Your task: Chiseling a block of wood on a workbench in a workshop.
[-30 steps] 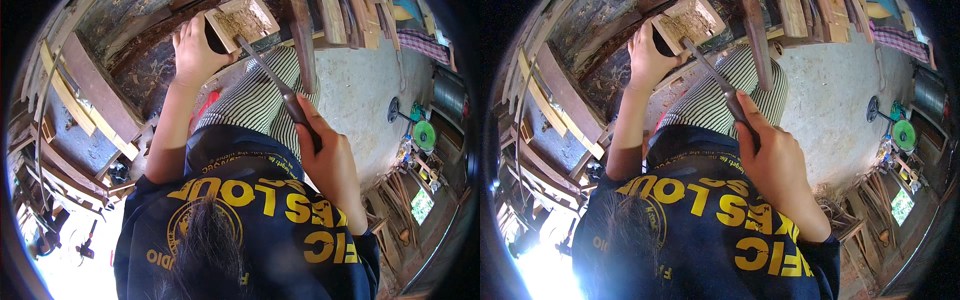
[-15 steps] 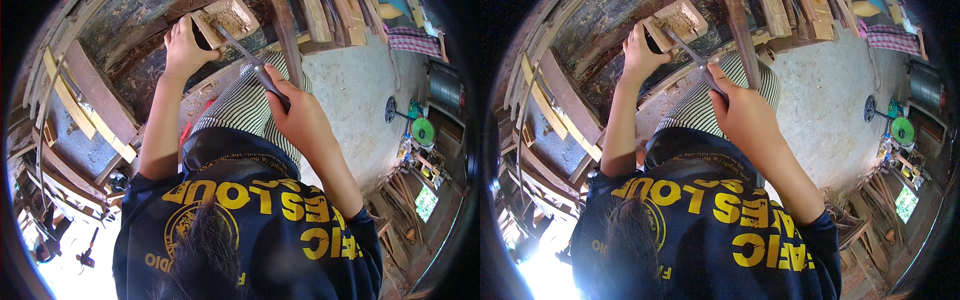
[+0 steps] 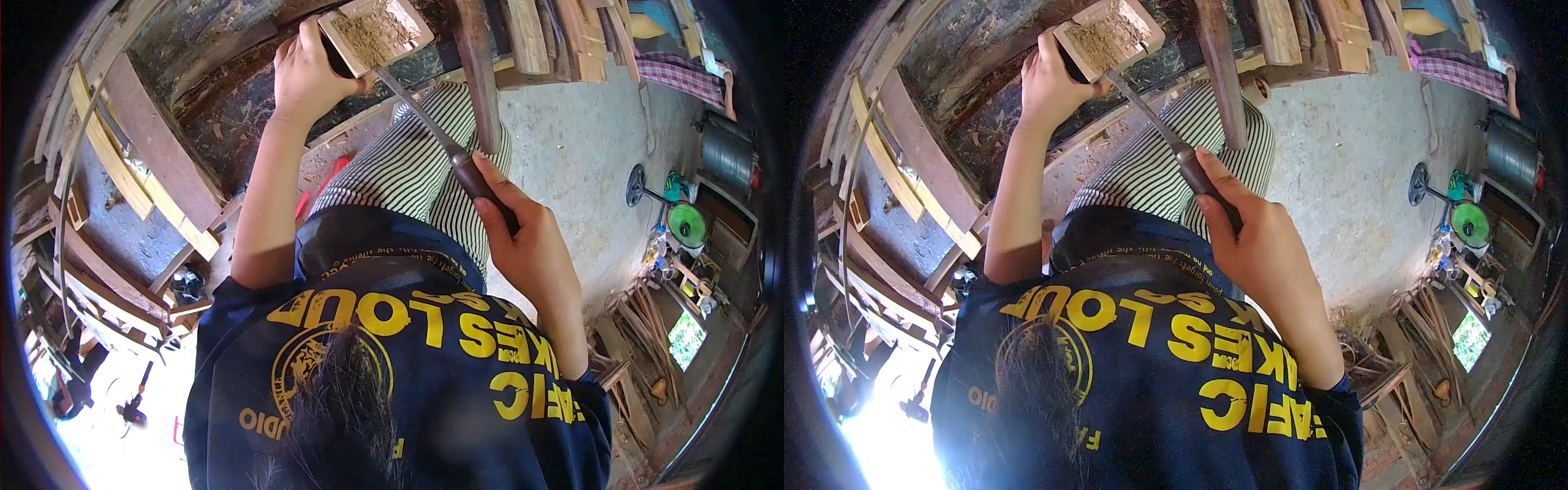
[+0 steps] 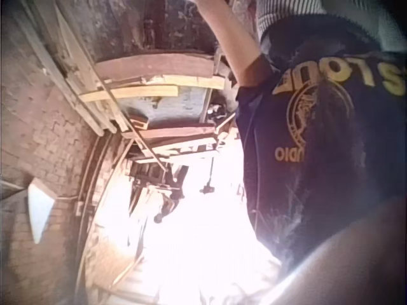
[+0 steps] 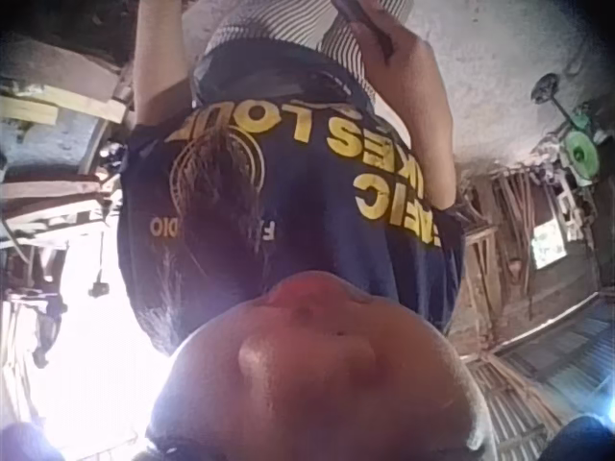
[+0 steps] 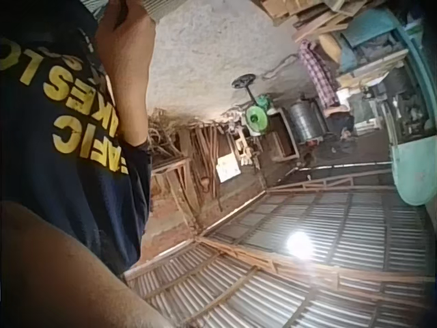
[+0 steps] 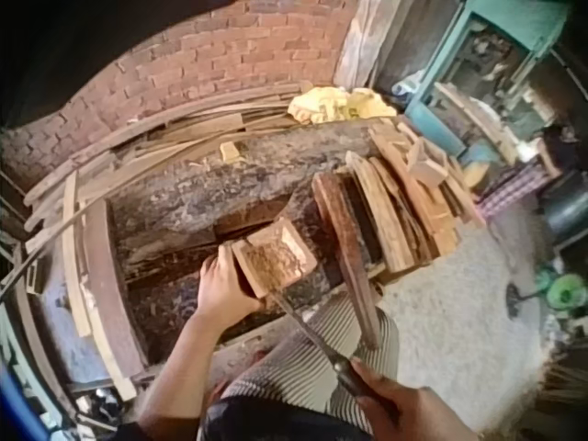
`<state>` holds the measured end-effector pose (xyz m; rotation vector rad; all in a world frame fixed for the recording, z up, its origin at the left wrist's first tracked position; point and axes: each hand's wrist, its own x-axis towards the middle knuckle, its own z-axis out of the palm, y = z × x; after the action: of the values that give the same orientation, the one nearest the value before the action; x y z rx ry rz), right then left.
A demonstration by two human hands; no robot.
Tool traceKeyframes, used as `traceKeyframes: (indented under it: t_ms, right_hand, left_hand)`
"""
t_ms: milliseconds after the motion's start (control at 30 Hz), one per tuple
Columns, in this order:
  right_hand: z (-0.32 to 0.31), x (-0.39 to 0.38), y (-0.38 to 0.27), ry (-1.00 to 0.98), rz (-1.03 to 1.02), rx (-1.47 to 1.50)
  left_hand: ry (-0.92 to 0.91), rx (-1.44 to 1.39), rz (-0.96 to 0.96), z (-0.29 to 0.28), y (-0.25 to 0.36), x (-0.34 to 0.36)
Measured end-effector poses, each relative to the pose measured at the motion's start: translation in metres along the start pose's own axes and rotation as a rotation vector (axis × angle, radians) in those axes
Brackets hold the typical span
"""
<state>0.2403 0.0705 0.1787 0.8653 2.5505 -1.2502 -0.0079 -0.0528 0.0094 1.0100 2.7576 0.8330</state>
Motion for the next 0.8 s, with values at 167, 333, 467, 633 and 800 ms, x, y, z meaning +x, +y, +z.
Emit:
traceKeyframes:
  t_ms: [167,333,467,633,800]
  right_hand:
    - [0.001,0.007,0.003,0.030,-0.059,0.008]
    - [0.030,0.031,-0.008,0.041,-0.015,-0.095]
    - [0.049,0.043,0.002,0.081,-0.103,-0.020]
    - [0.020,0.029,-0.001,0.037,-0.025,0.058]
    - [-0.002,0.012,-0.015,-0.080,0.207,-0.015]
  left_hand:
    - [0.038,0.040,0.034,0.008,-0.007,0.000]
    - [0.049,-0.006,0.039,0.003,0.000,-0.002]
    - [0.027,-0.068,-0.044,0.002,0.001,0.004]
    - [0.067,-0.015,-0.048,0.005,-0.001,0.002]
    - [0.009,0.012,-0.119,-0.003,0.007,0.004]
